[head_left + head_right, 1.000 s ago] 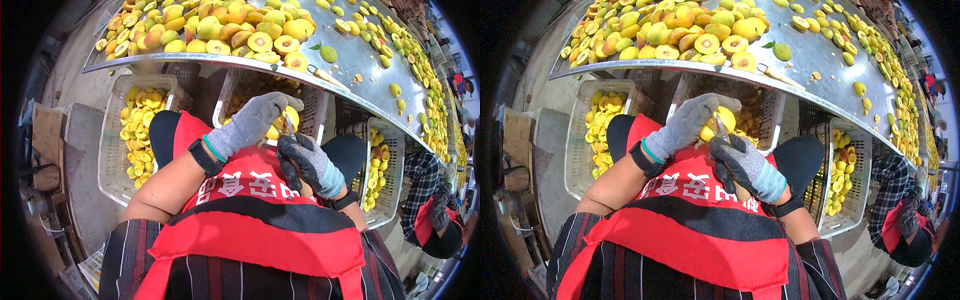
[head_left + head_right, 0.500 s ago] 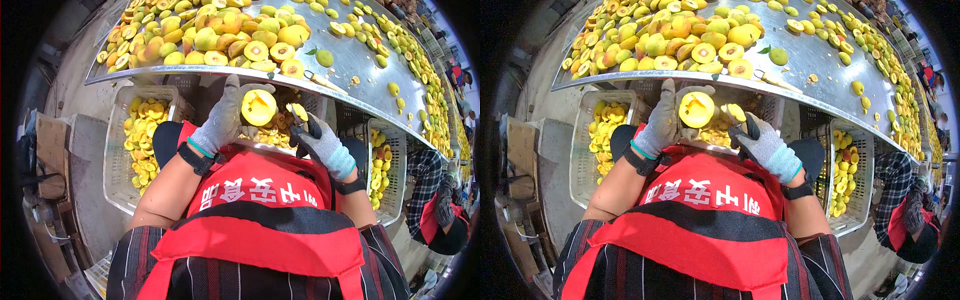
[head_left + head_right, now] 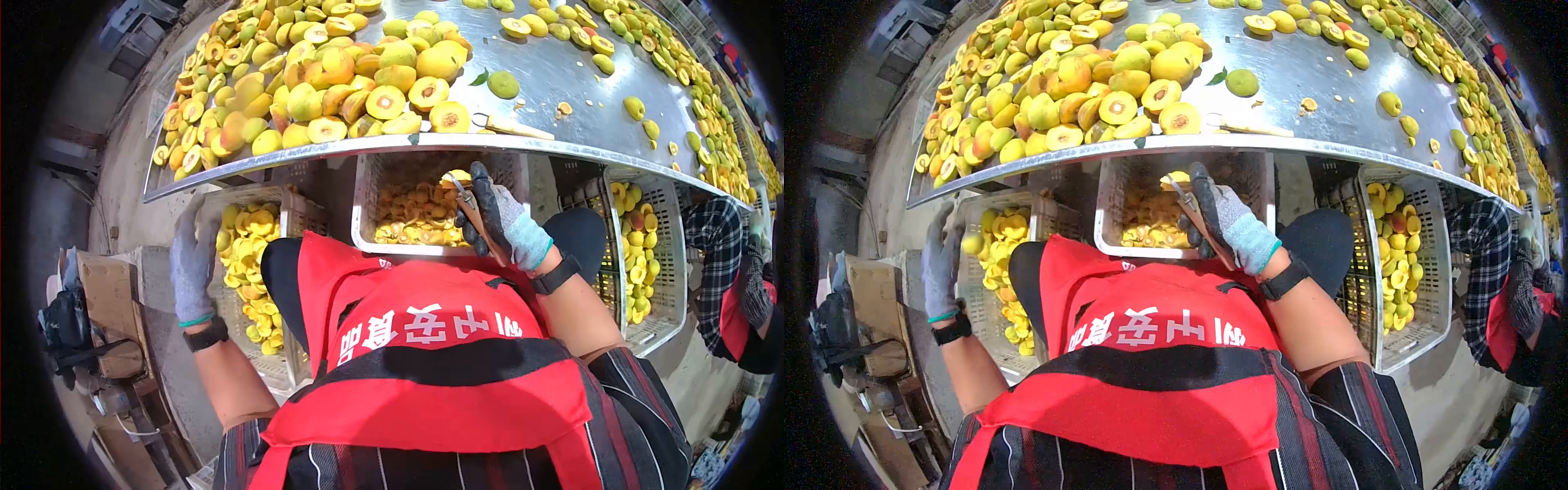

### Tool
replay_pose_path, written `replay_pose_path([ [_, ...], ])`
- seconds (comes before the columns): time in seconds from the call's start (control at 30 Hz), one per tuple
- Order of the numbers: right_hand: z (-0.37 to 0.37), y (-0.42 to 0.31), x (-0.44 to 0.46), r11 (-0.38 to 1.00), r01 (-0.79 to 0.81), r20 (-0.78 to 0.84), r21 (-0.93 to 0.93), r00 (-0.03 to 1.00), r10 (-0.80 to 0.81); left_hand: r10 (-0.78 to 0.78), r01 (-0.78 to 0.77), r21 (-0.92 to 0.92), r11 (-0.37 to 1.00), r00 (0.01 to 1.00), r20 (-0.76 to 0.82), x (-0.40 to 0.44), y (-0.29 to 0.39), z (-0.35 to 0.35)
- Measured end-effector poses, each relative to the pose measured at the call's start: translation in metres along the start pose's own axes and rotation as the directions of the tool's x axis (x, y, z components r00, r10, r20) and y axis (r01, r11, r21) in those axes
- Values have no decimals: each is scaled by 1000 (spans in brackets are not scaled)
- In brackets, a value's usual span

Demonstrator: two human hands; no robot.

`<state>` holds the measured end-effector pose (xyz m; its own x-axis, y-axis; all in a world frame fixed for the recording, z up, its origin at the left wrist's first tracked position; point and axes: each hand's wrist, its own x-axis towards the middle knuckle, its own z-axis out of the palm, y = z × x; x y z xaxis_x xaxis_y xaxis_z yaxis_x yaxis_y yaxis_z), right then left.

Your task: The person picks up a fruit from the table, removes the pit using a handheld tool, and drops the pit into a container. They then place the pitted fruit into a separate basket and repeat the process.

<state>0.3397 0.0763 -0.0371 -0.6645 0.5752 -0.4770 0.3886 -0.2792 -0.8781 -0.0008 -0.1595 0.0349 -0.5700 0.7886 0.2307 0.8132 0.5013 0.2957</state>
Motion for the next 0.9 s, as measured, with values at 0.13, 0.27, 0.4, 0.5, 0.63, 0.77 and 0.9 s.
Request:
replay_pose_path([
  [0.13,7,-8,-2,999,28,119,-28,993,-25,-77,105,-493,863,994,76,34,56,32],
  [0.27,5,5,10,383,167,84,-908,971,-224,230,-203,-345,916,972,39,64,117,72],
  [0.4,-13,23,17,277,384,187,-881,819,-542,369,-368,-128,921,929,-16,86,160,105],
  [0.5,-17,9,16,787,349,91,-509,931,-353,500,-495,-170,852,866,-16,95,194,116],
  [0.63,-23,8,12,954,70,109,-292,993,-39,422,-424,-84,902,820,387,113,245,126],
  [0.77,-10,19,9,933,-26,146,359,989,-28,449,-467,-20,884,835,318,124,255,165],
  [0.9,-10,44,15,879,112,156,464,966,-205,483,-497,-62,865,795,366,133,254,171],
])
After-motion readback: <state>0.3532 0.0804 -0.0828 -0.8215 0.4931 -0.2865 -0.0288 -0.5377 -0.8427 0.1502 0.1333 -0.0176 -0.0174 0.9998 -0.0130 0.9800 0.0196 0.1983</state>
